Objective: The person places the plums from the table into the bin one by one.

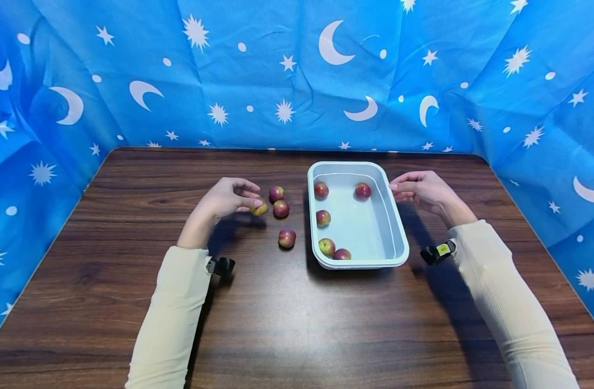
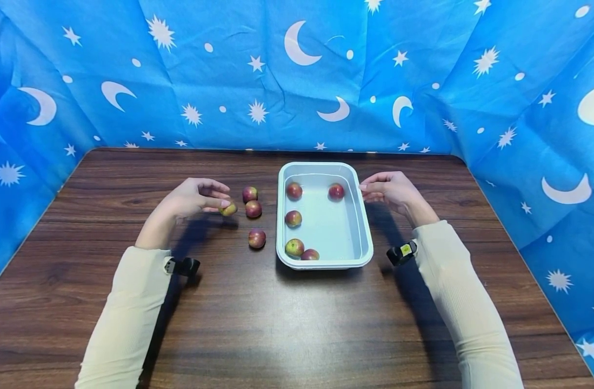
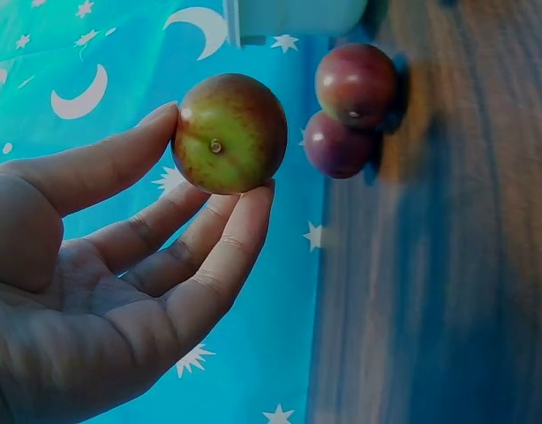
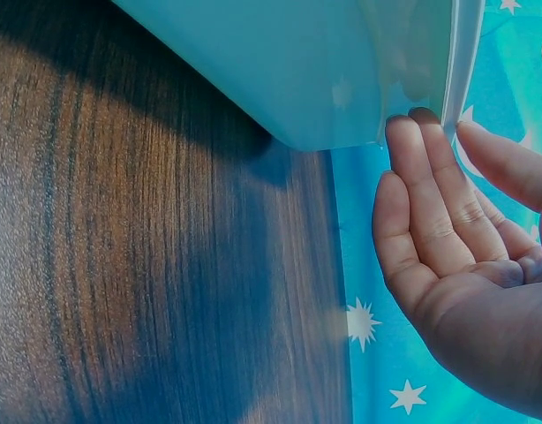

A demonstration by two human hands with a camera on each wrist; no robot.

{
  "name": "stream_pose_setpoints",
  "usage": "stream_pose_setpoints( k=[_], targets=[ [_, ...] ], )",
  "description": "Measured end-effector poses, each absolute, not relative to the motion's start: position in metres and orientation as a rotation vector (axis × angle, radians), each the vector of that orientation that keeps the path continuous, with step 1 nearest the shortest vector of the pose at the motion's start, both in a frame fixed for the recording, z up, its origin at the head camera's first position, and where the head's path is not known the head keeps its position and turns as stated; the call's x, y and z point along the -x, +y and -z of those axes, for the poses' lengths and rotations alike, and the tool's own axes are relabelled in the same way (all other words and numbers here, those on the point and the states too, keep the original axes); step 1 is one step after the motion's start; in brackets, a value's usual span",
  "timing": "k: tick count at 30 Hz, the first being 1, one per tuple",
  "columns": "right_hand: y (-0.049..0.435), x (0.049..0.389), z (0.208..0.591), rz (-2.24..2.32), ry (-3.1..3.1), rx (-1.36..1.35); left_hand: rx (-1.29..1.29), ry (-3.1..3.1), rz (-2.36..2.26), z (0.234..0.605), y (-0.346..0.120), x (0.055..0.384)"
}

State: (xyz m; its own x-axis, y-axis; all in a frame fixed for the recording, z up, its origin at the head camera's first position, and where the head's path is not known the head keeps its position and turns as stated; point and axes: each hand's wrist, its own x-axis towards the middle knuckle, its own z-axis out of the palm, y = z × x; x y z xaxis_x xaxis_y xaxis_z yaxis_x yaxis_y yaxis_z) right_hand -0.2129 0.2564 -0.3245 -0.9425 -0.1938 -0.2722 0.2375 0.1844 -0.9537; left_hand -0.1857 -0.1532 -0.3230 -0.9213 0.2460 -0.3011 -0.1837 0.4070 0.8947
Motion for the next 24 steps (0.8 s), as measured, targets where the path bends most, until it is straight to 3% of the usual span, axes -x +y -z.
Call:
stream_pose_setpoints(
  k=[24],
  targets=[
    [0.257, 0.214, 0.324, 1.840, 2.067, -0.026, -0.113, 2.367, -1.453, 0.298, -0.147, 0.201]
  ],
)
